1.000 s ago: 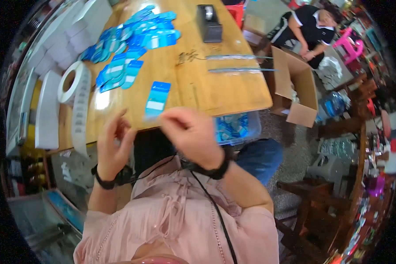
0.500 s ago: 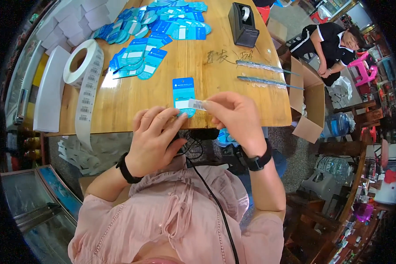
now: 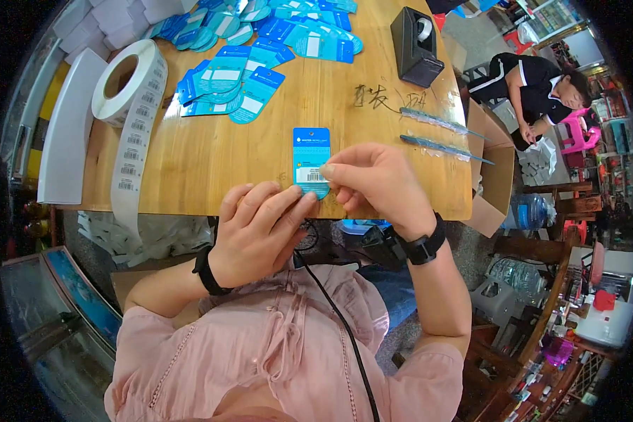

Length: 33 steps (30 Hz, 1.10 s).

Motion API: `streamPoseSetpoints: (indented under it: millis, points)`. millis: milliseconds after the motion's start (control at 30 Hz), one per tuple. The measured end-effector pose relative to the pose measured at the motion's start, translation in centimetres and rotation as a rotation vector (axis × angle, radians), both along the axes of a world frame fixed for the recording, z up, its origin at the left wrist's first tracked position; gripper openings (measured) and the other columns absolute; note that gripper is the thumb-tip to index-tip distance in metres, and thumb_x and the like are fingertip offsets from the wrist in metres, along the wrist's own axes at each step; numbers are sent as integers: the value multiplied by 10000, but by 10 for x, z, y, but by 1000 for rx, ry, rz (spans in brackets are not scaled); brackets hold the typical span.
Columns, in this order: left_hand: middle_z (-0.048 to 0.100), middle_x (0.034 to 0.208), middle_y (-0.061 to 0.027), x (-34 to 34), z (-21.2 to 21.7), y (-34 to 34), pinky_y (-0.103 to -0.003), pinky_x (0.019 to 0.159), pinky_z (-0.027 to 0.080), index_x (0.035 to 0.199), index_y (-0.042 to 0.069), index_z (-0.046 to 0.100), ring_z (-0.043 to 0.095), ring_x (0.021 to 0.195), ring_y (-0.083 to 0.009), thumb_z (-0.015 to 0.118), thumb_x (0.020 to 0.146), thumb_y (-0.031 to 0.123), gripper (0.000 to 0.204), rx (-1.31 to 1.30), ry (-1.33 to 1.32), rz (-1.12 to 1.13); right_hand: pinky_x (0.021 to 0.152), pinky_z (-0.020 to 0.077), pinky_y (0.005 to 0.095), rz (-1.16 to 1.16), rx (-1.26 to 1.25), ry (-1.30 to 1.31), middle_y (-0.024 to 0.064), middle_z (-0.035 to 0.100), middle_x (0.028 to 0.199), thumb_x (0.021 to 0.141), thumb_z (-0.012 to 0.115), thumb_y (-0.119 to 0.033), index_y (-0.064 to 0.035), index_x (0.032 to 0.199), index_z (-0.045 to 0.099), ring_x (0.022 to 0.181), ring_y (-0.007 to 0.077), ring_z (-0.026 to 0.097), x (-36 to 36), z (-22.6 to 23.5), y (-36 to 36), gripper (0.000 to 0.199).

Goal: Applying labels to small blue packets at a workbench in a workshop.

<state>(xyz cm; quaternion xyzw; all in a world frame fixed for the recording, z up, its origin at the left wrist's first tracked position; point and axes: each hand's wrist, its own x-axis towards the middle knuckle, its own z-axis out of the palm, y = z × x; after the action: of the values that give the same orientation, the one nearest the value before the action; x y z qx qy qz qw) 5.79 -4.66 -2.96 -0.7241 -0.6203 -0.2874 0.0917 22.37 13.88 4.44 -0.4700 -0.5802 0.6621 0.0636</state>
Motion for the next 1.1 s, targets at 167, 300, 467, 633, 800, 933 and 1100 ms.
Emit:
streamPoseSetpoints:
  millis: [167,300,467,633,800,933,1100]
  points:
    - [655,1351,-28,-1,0,2,-421,1070,446,1393,121,716,618,1241,-230,682,937,204,465,31,21,-8,484,514,188,19,18,7,23,747,779,984,827,-168,20,1079,772,559,53,668,-4,-3,1,218]
    - [655,1346,-28,-1,0,3,-417,1068,446,1381,118,722,619,1235,-228,675,934,198,456,43,6,-9,487,516,186,22,20,-23,18,742,763,989,821,-155,23,1079,775,550,50,663,-5,-3,1,205]
    - [654,1334,-24,-1,-1,3,-412,1063,446,1372,118,725,619,1231,-222,674,937,204,446,60,24,4,484,508,183,19,14,-24,20,734,745,987,823,-162,22,1080,774,547,50,662,-6,-2,0,212]
    - [650,1339,-22,0,-1,4,-411,1062,445,1373,117,724,615,1234,-219,671,938,202,447,65,16,3,477,495,188,23,24,-11,18,720,717,985,828,-184,21,1073,771,541,58,659,-7,-2,-1,230]
    - [649,1337,-21,-1,-2,3,-411,1065,441,1374,115,721,613,1235,-218,667,936,196,449,62,15,-2,479,501,198,14,56,-32,20,715,711,987,825,-181,20,1066,770,540,64,656,-9,-2,-3,222]
    - [635,1383,-18,-2,-1,3,-426,1087,418,1398,143,711,597,1255,-227,722,913,224,492,36,28,-7,482,501,199,6,77,-52,19,709,706,981,833,-188,23,1058,767,536,66,651,-11,-2,-6,235]
    - [608,1506,-43,-3,2,2,-446,1112,390,1427,165,694,580,1295,-244,766,899,237,538,-30,12,-22,497,512,228,33,300,-98,17,710,709,962,852,-207,5,1076,764,553,84,654,-14,-6,-17,256]
